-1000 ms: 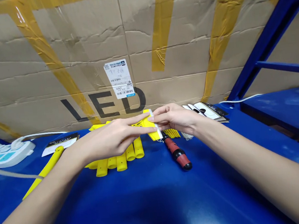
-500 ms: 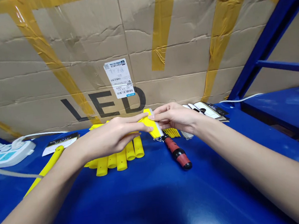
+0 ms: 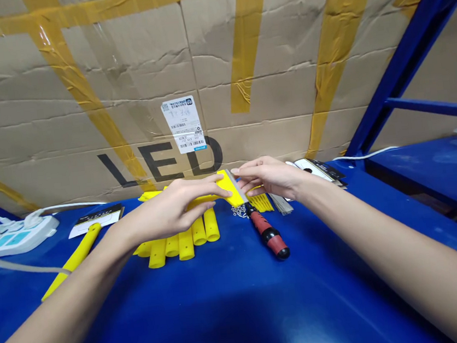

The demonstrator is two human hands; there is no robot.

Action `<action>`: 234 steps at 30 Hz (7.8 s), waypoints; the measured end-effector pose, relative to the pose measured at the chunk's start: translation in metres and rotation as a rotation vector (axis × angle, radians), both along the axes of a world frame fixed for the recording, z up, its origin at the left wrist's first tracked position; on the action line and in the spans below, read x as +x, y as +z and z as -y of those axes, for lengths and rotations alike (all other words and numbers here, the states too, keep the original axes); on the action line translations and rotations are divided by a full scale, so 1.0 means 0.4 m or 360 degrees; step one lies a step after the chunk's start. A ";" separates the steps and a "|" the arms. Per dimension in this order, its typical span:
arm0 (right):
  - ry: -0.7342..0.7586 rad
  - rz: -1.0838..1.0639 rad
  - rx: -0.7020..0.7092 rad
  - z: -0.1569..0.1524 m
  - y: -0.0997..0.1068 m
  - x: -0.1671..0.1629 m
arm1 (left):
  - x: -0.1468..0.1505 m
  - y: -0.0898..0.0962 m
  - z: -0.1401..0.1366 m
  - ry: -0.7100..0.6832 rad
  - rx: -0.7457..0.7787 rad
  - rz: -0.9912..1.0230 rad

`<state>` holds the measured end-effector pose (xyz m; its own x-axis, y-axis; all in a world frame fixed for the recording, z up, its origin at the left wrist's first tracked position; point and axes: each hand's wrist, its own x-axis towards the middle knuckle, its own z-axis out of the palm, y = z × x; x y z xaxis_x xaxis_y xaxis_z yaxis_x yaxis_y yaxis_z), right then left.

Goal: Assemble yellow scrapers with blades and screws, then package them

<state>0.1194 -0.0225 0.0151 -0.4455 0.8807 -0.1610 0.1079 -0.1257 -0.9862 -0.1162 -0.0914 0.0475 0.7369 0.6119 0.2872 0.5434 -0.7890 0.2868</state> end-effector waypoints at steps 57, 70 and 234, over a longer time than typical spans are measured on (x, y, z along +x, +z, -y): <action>-0.0133 0.1705 0.0914 -0.061 0.015 0.114 | 0.132 -0.074 0.012 0.0691 -0.1952 0.1977; -0.0066 0.1517 0.0838 -0.033 0.041 0.097 | 0.123 -0.063 0.010 0.0641 -0.2015 0.1980; 0.0060 0.0692 0.1499 -0.010 -0.066 -0.033 | 0.017 -0.102 0.022 0.0645 -0.2005 0.2181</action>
